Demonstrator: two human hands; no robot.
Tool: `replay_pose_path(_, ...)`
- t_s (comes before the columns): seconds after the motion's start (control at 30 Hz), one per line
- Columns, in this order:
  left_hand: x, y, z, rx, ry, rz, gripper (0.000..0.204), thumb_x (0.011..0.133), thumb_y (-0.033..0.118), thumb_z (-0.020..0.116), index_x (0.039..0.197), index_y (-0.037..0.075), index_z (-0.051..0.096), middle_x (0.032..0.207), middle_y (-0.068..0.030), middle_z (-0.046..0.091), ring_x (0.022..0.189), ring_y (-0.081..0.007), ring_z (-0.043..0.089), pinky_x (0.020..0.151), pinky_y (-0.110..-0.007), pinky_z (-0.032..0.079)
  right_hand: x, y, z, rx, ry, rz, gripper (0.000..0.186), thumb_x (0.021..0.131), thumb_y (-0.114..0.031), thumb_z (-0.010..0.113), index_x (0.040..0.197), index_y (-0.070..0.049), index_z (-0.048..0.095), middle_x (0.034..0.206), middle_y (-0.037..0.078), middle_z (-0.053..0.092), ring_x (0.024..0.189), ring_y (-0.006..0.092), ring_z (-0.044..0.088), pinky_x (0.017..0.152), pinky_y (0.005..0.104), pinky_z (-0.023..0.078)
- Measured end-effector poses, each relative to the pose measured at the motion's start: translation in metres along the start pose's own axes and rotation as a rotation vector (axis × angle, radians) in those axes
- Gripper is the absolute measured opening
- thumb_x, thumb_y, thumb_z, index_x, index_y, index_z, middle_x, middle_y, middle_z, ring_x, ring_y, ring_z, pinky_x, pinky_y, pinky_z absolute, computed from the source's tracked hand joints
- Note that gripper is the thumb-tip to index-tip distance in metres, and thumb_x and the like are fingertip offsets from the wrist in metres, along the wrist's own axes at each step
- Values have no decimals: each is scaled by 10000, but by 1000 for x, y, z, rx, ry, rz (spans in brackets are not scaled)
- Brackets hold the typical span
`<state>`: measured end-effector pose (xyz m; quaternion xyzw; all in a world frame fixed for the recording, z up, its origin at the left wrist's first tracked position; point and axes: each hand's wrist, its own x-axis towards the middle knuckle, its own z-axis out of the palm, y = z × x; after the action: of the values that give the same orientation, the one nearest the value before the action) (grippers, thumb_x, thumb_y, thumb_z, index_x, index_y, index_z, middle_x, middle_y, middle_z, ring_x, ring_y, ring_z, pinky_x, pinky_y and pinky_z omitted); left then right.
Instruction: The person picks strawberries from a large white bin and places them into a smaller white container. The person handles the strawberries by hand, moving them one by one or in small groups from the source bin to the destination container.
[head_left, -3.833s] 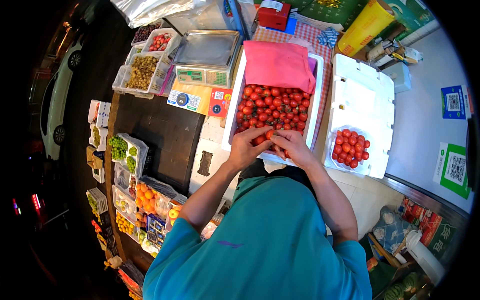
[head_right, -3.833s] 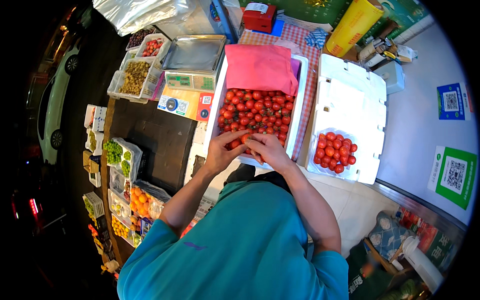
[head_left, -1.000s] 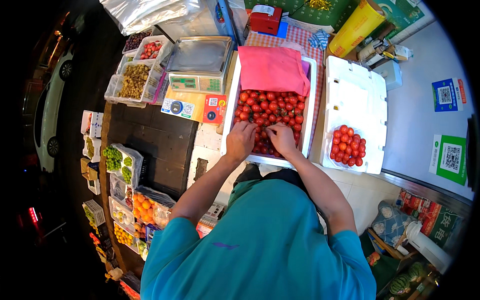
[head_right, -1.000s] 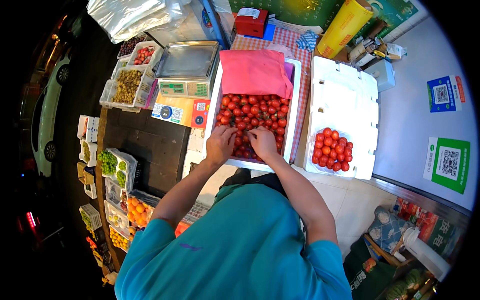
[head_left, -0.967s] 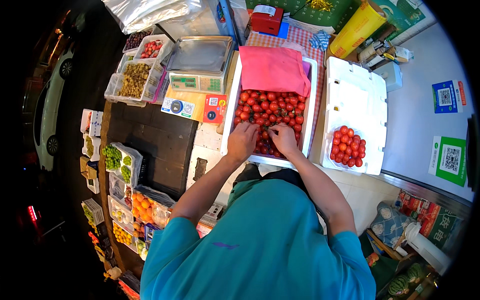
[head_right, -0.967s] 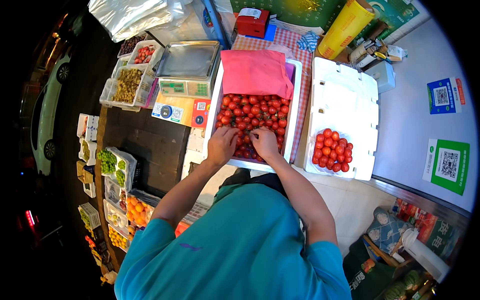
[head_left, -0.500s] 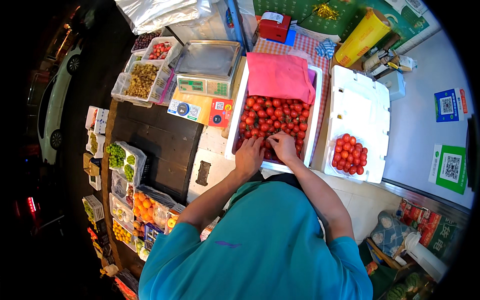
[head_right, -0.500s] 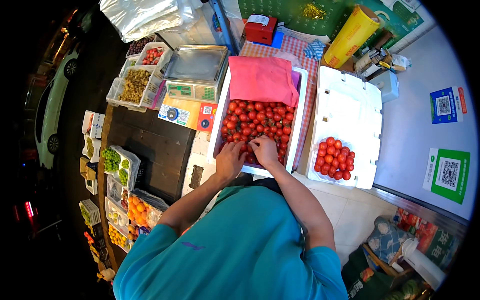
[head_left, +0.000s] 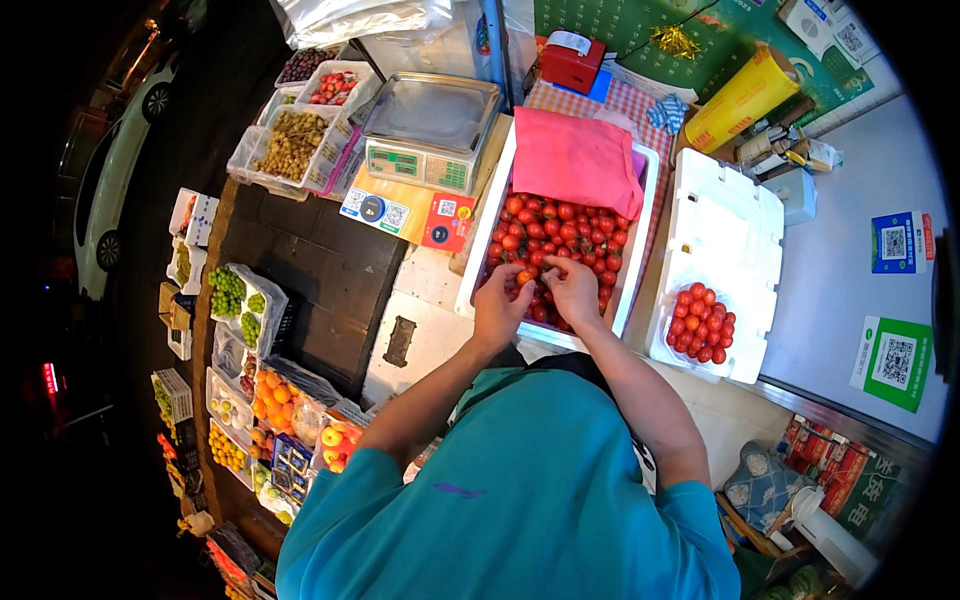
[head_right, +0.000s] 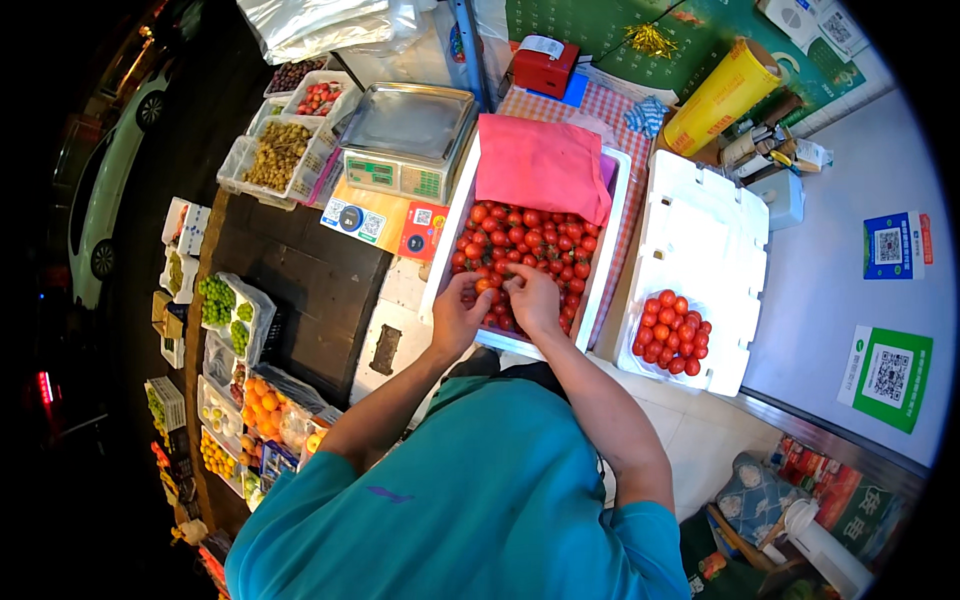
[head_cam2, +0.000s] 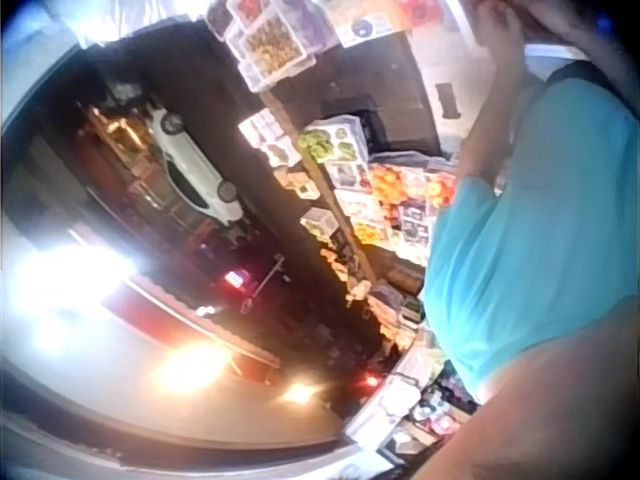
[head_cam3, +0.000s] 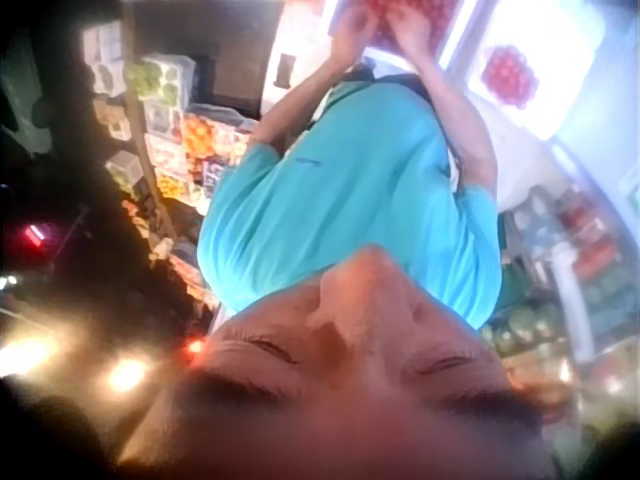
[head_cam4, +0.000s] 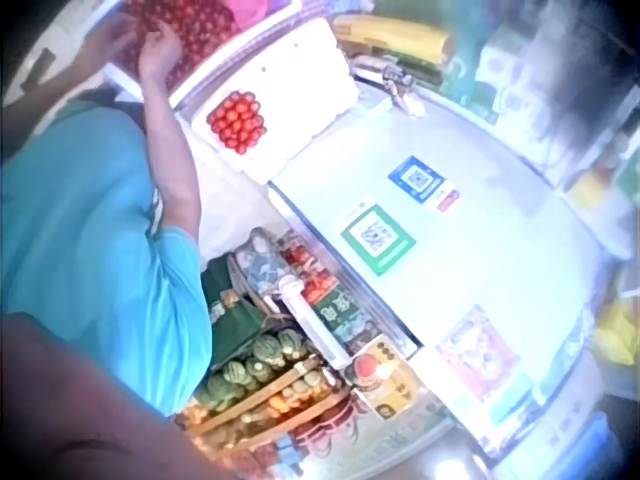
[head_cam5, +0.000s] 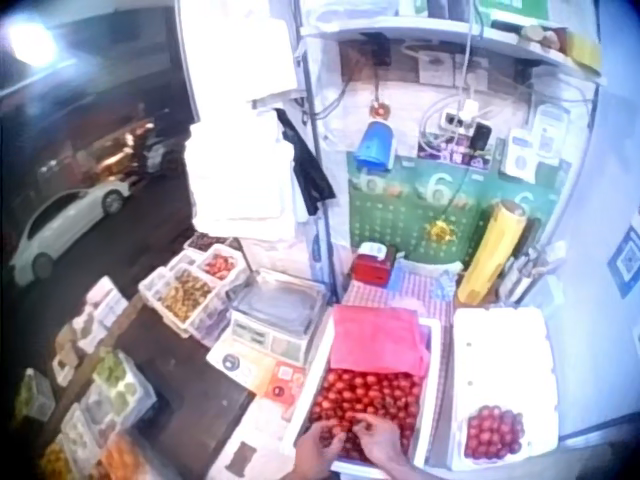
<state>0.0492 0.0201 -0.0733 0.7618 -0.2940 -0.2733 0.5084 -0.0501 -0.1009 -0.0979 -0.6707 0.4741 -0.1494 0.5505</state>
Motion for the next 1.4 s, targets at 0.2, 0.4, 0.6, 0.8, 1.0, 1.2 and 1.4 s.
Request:
replay_pose_path(0.2,-1,-10,-13,-257,-5,-56,312,929,54,710,1219,2,608,1050,-90,699,908,-128,660,810,-275,555,53,-42,-1,-588,62,-545,354,880,-140,715,1225,-67,679,1099,143,615,959,362,666,829,455,555)
replay_pose_path(0.4,-8,-10,-20,-404,17,-71,251,947,18,683,1180,28,589,1073,-44,619,917,-109,635,784,-233,539,65,-35,2,-639,-69,-527,319,871,-168,721,1164,-49,687,1014,157,681,864,313,697,752,438,567)
replay_pose_path(0.6,-6,-3,-25,-570,-36,-244,156,1010,101,622,1140,15,619,909,-2,631,768,-65,573,668,-212,474,22,-50,-26,552,-477,140,225,956,-176,669,1093,-1,698,843,61,710,659,105,627,555,281,525)
replay_pose_path(0.8,2,17,-17,-436,-70,-107,285,1017,147,632,1258,2,679,976,-19,684,798,-71,578,696,-233,482,-10,-41,-31,857,-566,303,275,1016,-278,599,978,-17,677,809,86,707,592,118,604,488,262,489)
replay_pose_path(1.0,1,5,-16,-380,-35,-196,257,996,163,661,1166,-15,732,963,-67,734,827,-124,641,768,-262,522,-12,-33,-29,686,-582,335,313,1021,-322,606,979,-20,679,782,95,703,560,114,599,477,245,476)
replay_pose_path(1.2,-9,-17,-8,-72,166,-1,235,971,190,703,1057,-23,755,844,-75,742,748,-124,650,688,-280,513,36,-17,-13,-453,-16,-313,430,874,-316,748,1181,-21,690,891,177,719,809,333,708,768,422,567)
replay_pose_path(1.4,-18,7,-27,-1,35,-137,222,987,177,671,1031,-24,754,792,-97,710,676,-140,614,639,-295,500,62,-16,-4,-616,14,-418,386,831,-274,776,1110,-18,699,1014,206,719,896,374,705,781,459,560)
